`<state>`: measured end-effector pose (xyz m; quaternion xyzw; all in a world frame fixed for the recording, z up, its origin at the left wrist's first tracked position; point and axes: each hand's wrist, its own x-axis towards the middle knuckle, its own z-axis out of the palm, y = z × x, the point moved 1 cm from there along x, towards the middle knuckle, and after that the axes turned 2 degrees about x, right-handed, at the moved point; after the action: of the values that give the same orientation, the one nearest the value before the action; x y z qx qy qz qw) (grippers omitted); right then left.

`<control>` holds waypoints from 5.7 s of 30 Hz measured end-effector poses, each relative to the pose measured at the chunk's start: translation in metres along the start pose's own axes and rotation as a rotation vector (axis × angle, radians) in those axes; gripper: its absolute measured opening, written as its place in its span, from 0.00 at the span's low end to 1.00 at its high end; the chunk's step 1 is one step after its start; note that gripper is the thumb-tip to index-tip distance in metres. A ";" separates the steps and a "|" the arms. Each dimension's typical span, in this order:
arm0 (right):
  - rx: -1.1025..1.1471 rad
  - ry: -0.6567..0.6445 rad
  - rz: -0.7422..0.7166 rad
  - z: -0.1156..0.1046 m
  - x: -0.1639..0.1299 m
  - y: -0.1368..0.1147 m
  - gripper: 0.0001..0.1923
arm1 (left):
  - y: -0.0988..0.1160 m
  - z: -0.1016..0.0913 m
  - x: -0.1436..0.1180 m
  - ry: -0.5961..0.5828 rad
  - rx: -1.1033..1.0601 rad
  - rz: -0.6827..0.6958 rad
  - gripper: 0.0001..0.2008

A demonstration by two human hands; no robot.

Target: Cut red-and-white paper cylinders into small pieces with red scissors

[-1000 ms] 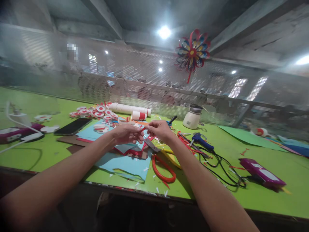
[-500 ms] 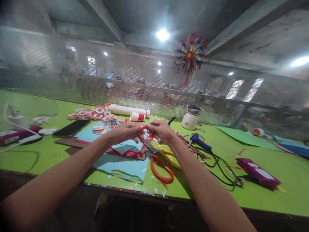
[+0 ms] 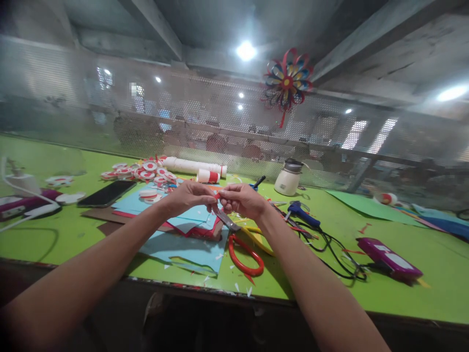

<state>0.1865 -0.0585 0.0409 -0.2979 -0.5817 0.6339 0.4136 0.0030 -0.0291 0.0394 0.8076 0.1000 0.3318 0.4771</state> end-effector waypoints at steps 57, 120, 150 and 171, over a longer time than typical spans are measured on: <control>-0.076 0.192 -0.105 0.001 0.007 0.001 0.19 | -0.017 -0.008 0.002 0.185 -0.122 -0.159 0.11; -0.347 0.290 -0.154 0.019 0.002 0.001 0.12 | -0.017 -0.007 -0.001 -0.054 -0.287 -0.311 0.16; -0.465 0.143 -0.149 0.019 -0.004 -0.005 0.09 | -0.024 -0.005 -0.003 -0.178 -0.502 -0.363 0.10; -0.269 0.356 -0.215 0.012 -0.003 -0.006 0.09 | -0.024 -0.052 0.001 0.369 -0.082 -0.309 0.14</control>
<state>0.1783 -0.0670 0.0481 -0.3937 -0.6073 0.4406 0.5311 -0.0255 0.0204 0.0368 0.6885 0.2941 0.4006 0.5283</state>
